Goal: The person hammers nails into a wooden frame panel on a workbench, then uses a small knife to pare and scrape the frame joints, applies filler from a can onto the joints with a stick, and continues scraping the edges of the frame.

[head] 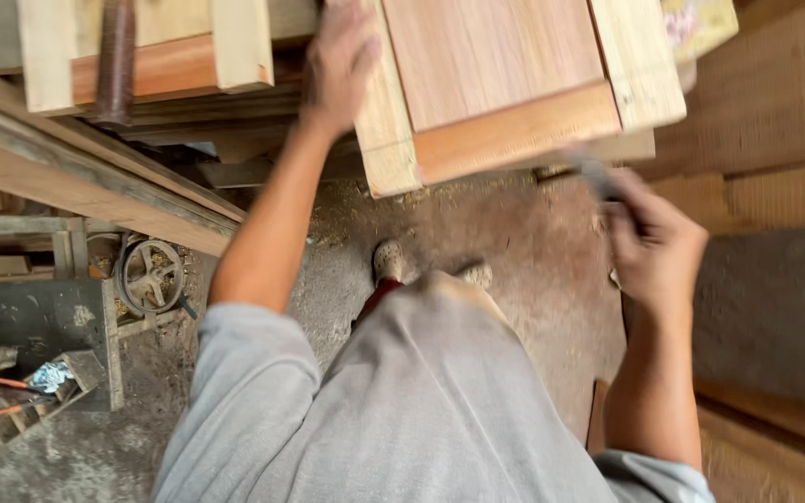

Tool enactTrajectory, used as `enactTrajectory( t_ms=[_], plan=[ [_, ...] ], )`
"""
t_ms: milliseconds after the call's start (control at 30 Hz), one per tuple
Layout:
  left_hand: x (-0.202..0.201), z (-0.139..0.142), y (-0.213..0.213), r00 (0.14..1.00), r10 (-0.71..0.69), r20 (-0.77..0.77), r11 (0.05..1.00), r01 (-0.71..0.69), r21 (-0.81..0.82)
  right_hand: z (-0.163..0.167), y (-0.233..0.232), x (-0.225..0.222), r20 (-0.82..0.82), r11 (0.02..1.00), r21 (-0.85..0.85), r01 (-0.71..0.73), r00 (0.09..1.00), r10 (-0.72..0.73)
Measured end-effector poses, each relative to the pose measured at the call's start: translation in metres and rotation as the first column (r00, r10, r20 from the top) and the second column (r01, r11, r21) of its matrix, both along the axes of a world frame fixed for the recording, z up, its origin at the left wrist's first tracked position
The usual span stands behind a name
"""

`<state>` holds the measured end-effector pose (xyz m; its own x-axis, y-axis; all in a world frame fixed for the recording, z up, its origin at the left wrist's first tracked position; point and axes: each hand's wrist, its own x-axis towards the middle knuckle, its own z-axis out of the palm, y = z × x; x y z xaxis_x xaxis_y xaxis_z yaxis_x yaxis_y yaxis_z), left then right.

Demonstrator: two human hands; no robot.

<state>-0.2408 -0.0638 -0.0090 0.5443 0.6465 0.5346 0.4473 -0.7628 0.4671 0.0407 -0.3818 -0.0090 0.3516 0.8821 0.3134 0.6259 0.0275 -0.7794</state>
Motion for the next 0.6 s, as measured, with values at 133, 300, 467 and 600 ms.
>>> enactTrajectory(
  t_ms=[133,300,467,600],
  plan=[
    [-0.047,0.010,-0.053,0.997,-0.035,-0.067,0.966,0.016,-0.260,-0.003,0.026,0.045,-0.416,0.958,-0.087,0.273,0.864,-0.284],
    [-0.063,0.004,-0.086,0.952,-0.086,-0.294,0.994,0.061,-0.094,-0.016,0.065,0.062,-0.744,0.977,0.006,0.214,0.654,-0.139],
    [-0.045,-0.028,-0.089,0.967,-0.066,-0.247,0.991,0.091,0.093,-0.012,0.071,0.060,-0.818,0.982,0.024,0.187,0.569,-0.088],
    [-0.050,-0.038,-0.088,0.988,-0.086,-0.127,0.990,0.099,0.101,0.001,0.044,0.074,-0.838,0.986,0.030,0.163,0.541,-0.064]
  ],
)
